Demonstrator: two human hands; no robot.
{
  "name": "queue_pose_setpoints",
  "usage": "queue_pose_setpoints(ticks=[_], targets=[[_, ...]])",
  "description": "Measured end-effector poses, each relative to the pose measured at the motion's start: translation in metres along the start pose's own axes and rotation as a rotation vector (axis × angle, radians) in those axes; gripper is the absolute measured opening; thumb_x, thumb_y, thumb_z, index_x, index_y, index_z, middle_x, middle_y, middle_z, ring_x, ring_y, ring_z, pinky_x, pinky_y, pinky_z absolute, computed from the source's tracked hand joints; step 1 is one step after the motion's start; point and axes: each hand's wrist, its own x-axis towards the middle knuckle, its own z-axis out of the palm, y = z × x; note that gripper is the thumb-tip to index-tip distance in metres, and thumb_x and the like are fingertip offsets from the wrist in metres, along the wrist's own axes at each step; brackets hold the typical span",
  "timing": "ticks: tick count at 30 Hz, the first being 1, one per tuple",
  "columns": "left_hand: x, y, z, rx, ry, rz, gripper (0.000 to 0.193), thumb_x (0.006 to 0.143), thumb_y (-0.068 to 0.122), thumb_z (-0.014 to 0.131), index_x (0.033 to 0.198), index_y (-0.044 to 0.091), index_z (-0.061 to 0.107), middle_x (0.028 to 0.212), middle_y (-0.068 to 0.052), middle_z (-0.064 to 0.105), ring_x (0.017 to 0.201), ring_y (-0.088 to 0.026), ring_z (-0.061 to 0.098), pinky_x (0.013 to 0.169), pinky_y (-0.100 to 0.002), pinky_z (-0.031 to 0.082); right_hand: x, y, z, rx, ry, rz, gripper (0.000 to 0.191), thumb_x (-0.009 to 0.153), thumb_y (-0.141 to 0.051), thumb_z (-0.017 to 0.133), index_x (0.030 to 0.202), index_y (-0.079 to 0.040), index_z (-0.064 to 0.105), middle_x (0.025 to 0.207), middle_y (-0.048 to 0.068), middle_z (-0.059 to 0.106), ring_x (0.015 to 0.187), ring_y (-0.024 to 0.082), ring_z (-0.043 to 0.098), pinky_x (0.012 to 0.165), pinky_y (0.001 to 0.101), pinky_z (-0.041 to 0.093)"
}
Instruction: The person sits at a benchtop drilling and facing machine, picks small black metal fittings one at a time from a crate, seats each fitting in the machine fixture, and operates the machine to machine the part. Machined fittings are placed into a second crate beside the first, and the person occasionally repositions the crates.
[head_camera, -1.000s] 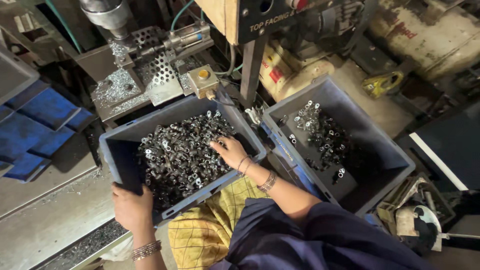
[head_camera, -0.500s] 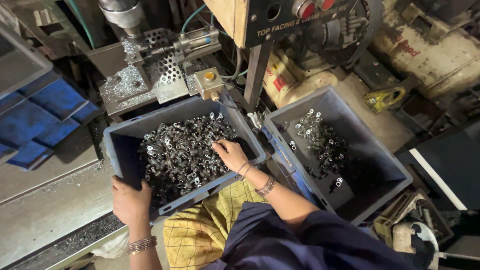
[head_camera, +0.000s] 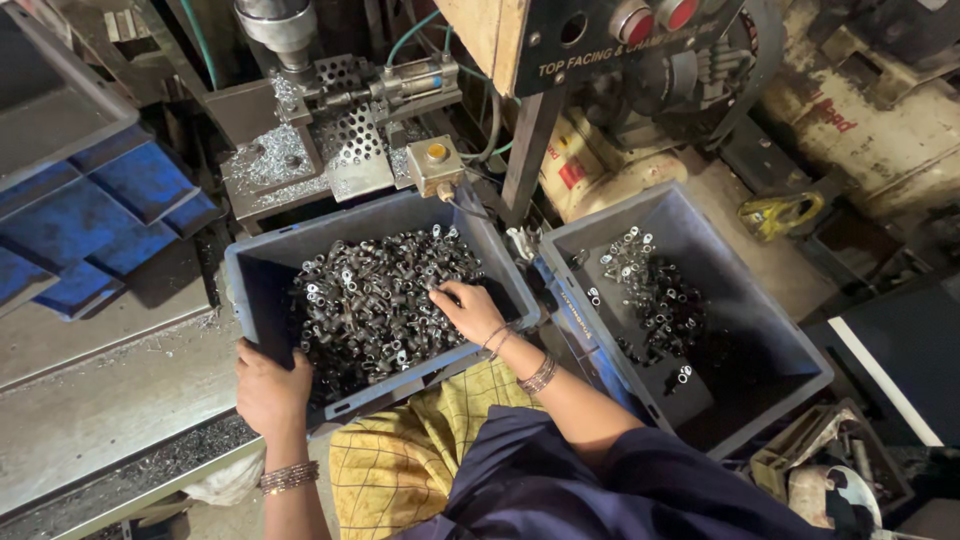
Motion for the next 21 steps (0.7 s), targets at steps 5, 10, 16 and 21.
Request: queue_pose_setpoints(ticks=[5, 10, 16, 21], targets=[[-0.0004, 0.0003, 0.0002, -0.006, 0.001, -0.007, 0.083, 0.083, 0.040, 0.079, 0.148, -0.001, 0.046, 0.117, -0.025, 0.067, 0.092, -0.043, 0.071, 0.079, -0.050, 0.058, 0.0006, 0.0023, 0.0017, -0.022, 0.010, -0.014, 0.045, 0.096, -0.043, 0.065, 0.104, 0.000, 0.074, 0.086, 0.020, 0.073, 0.080, 0.035, 0.073, 0.072, 0.0404, 0.055], [-0.0004, 0.0001, 0.0001, -0.022, 0.008, 0.002, 0.084, 0.083, 0.039, 0.079, 0.148, -0.002, 0.045, 0.117, -0.025, 0.067, 0.092, -0.043, 0.071, 0.078, -0.050, 0.058, 0.0008, 0.0028, 0.0017, -0.021, -0.026, 0.054, 0.046, 0.094, -0.043, 0.065, 0.105, 0.000, 0.074, 0.086, 0.021, 0.073, 0.079, 0.035, 0.074, 0.072, 0.0410, 0.056], [-0.0012, 0.0015, -0.0013, -0.023, 0.009, -0.001, 0.083, 0.083, 0.039, 0.079, 0.148, -0.001, 0.046, 0.119, -0.025, 0.067, 0.093, -0.044, 0.071, 0.079, -0.050, 0.057, 0.0005, 0.0032, 0.0018, -0.033, -0.001, -0.018, 0.047, 0.095, -0.043, 0.065, 0.105, 0.002, 0.073, 0.091, 0.022, 0.075, 0.085, 0.035, 0.074, 0.077, 0.0409, 0.057], [-0.0017, 0.0020, -0.0023, -0.021, 0.011, -0.001, 0.083, 0.083, 0.039, 0.078, 0.148, -0.001, 0.046, 0.119, -0.025, 0.067, 0.091, -0.044, 0.071, 0.078, -0.051, 0.057, -0.0002, 0.0018, 0.0005, -0.028, -0.020, 0.006, 0.046, 0.095, -0.043, 0.064, 0.106, 0.001, 0.074, 0.090, 0.021, 0.075, 0.083, 0.034, 0.075, 0.076, 0.0405, 0.057]])
